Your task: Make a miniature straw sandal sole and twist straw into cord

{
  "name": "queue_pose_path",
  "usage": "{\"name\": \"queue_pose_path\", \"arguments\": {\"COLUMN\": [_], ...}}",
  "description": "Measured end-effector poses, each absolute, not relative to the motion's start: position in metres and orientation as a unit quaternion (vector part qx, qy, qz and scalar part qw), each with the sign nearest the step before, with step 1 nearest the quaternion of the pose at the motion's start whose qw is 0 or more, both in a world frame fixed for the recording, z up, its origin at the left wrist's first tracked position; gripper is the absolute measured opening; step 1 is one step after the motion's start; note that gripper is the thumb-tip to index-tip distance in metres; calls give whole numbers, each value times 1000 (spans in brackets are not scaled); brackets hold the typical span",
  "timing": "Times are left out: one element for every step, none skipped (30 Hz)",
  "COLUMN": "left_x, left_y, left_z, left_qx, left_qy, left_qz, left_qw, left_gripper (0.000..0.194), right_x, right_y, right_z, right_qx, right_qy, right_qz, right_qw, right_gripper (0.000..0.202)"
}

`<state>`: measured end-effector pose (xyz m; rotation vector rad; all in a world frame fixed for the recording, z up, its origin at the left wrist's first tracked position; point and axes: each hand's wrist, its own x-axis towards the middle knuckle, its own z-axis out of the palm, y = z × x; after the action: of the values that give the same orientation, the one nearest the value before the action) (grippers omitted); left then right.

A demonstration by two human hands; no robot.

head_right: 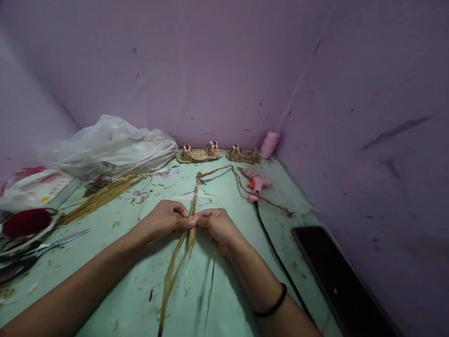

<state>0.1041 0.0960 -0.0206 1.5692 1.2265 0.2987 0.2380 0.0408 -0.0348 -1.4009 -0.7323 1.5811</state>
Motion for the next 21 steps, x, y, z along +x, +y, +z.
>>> {"name": "queue_pose_path", "arguments": {"left_x": [105,106,107,108,109,110,110,109,109,107,106,104,103,101,100,100,100,100,100,101,102], "left_y": [94,92,90,89,88,88,89,89,91,92,94,96,97,99,100,100,100,100,99,99,98], "left_z": [-20,-19,-18,-17,-17,-17,-17,-18,-19,-19,-20,-21,-21,-21,-21,-21,-20,-20,-20,-20,-20], "left_qx": [639,615,588,562,537,517,505,499,500,503,505,502,496,490,483,480,481,484,490,496,504], "left_qy": [511,507,500,488,477,469,465,467,473,480,482,478,469,460,454,455,462,471,480,485,486], "left_qz": [117,105,91,81,75,73,72,72,74,78,82,84,82,79,76,74,74,74,76,78,82], "left_qw": [563,595,629,663,692,712,724,726,721,715,712,716,726,737,744,746,741,734,724,716,709], "left_gripper": [26,26,26,26,25,25,24,23,23,21,20,18,15,13,11,9,8,6,7,9,11], "right_x": [238,237,237,236,235,234,234,233,233,233,233,233,233,233,233,233,233,234,234,234,234], "right_y": [41,41,41,41,41,41,41,41,41,41,40,40,40,40,40,39,39,38,38,37,37], "right_z": [-35,-35,-35,-35,-36,-36,-37,-38,-39,-40,-41,-42,-43,-43,-44,-44,-44,-45,-45,-46,-46], "right_qx": [-562,-562,-560,-557,-553,-544,-535,-527,-521,-520,-526,-534,-542,-547,-551,-551,-549,-547,-547,-546,-544], "right_qy": [-294,-295,-296,-298,-300,-303,-305,-308,-311,-313,-316,-319,-323,-328,-334,-340,-345,-349,-355,-362,-371], "right_qz": [636,637,638,641,644,648,650,649,646,640,631,622,614,607,602,600,598,597,593,587,581], "right_qw": [439,439,437,436,435,439,445,454,463,471,475,475,475,473,471,470,471,471,473,475,479], "right_gripper": [14,15,15,15,15,15,14,14,13,12,12,13,15,17,19,21,21,22,23,24,25]}}
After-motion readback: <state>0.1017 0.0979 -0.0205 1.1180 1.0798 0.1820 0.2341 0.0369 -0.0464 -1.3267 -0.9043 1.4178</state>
